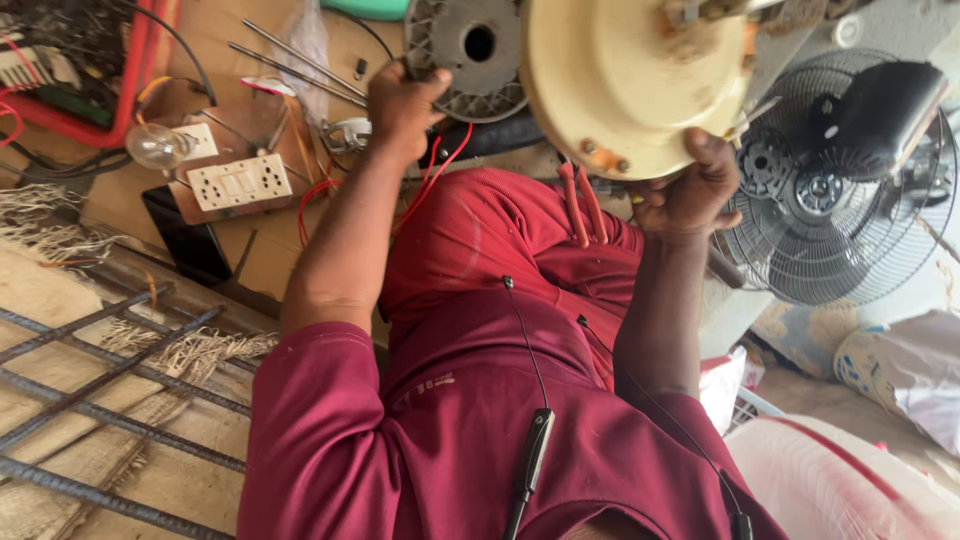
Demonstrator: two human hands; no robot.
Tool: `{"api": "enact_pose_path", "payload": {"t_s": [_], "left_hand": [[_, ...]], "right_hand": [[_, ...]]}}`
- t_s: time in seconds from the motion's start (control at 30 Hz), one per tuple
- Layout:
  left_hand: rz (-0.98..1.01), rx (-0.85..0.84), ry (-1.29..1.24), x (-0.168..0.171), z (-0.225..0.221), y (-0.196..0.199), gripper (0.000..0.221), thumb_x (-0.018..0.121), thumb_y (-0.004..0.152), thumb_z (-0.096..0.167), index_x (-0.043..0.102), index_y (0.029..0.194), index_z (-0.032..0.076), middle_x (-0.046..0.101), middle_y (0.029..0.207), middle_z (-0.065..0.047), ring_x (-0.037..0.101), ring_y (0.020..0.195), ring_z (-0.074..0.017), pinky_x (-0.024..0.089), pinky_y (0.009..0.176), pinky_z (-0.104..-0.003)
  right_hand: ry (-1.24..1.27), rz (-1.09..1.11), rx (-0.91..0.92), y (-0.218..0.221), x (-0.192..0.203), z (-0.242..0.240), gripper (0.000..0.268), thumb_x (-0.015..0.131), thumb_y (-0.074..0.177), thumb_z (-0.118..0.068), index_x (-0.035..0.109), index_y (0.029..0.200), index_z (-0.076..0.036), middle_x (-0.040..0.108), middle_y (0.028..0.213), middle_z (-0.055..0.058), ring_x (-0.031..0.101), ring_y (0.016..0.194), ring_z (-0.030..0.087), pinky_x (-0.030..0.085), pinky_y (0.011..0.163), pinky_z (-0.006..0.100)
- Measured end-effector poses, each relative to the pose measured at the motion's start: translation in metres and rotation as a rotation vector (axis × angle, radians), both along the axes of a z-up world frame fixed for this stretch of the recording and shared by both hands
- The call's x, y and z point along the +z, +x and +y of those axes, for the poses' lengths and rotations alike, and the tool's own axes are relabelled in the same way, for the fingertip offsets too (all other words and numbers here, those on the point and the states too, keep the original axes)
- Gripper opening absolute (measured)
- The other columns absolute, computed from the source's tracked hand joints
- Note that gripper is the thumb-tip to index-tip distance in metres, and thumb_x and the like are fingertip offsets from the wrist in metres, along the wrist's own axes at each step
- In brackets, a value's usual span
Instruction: The person is repairing a fan motor by connecting wires and securing components. They use pliers and a screwdriver to manipulate wires and tighten screws on the motor housing.
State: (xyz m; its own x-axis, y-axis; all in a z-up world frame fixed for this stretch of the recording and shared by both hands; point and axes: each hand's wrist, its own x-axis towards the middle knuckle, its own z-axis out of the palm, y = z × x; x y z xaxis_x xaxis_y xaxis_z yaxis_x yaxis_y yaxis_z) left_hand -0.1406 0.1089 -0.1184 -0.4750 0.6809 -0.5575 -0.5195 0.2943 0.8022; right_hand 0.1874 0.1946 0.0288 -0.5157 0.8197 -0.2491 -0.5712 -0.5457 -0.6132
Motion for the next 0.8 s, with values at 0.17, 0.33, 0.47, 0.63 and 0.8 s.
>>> {"api": "enact_pose_path", "payload": {"t_s": [0.17,0.33,0.47,0.63,0.8], "left_hand": [[-0.239,0.222,-0.079,0.05,0.002,0.013,0.046,0.071,0.089,0.038,0.059,0.127,0.014,0.065,0.119,-0.002,0.067,0.107,-0.0283,0.058,0.088,-0.049],[-0.356,0.156,0.053,0.097,-0.026,0.021,0.053,0.06,0.092,0.041,0.062,0.126,-0.001,0.072,0.118,-0.018,0.071,0.105,-0.0297,0.06,0.085,-0.046],[-0.083,0.028,0.082,0.102,-0.03,0.007,0.03,0.072,0.091,0.01,0.068,0.116,-0.006,0.074,0.109,-0.015,0.076,0.095,-0.0242,0.065,0.079,-0.044],[-0.098,0.012,0.159,0.09,-0.034,-0.003,0.023,0.072,0.094,0.006,0.069,0.113,-0.006,0.075,0.105,-0.014,0.076,0.094,-0.0241,0.065,0.082,-0.045],[0.004,-0.026,0.181,0.095,-0.024,0.004,0.028,0.073,0.089,0.005,0.071,0.116,-0.002,0.077,0.106,-0.013,0.078,0.095,-0.0215,0.066,0.081,-0.038]], "right_hand": [[-0.105,-0.192,0.077,-0.045,-0.033,0.011,0.032,0.065,0.093,-0.026,0.062,0.114,-0.002,0.062,0.074,0.005,0.048,0.047,0.012,0.033,0.039,0.024],[-0.131,-0.244,0.137,-0.105,-0.052,0.019,0.025,0.067,0.091,-0.02,0.06,0.11,-0.004,0.062,0.08,0.004,0.049,0.051,0.012,0.034,0.041,0.024],[-0.171,-0.397,0.159,-0.129,-0.034,0.014,0.024,0.074,0.084,-0.009,0.062,0.105,-0.008,0.064,0.078,0.001,0.048,0.045,0.01,0.033,0.037,0.023],[0.029,-0.886,0.319,-0.122,0.0,0.016,0.025,0.085,0.086,-0.019,0.073,0.099,-0.001,0.059,0.063,0.001,0.047,0.041,0.008,0.037,0.036,0.023],[0.08,-1.117,0.344,-0.121,0.004,0.01,0.032,0.087,0.084,-0.026,0.072,0.097,-0.001,0.064,0.065,0.002,0.053,0.043,0.006,0.043,0.037,0.022]]}}
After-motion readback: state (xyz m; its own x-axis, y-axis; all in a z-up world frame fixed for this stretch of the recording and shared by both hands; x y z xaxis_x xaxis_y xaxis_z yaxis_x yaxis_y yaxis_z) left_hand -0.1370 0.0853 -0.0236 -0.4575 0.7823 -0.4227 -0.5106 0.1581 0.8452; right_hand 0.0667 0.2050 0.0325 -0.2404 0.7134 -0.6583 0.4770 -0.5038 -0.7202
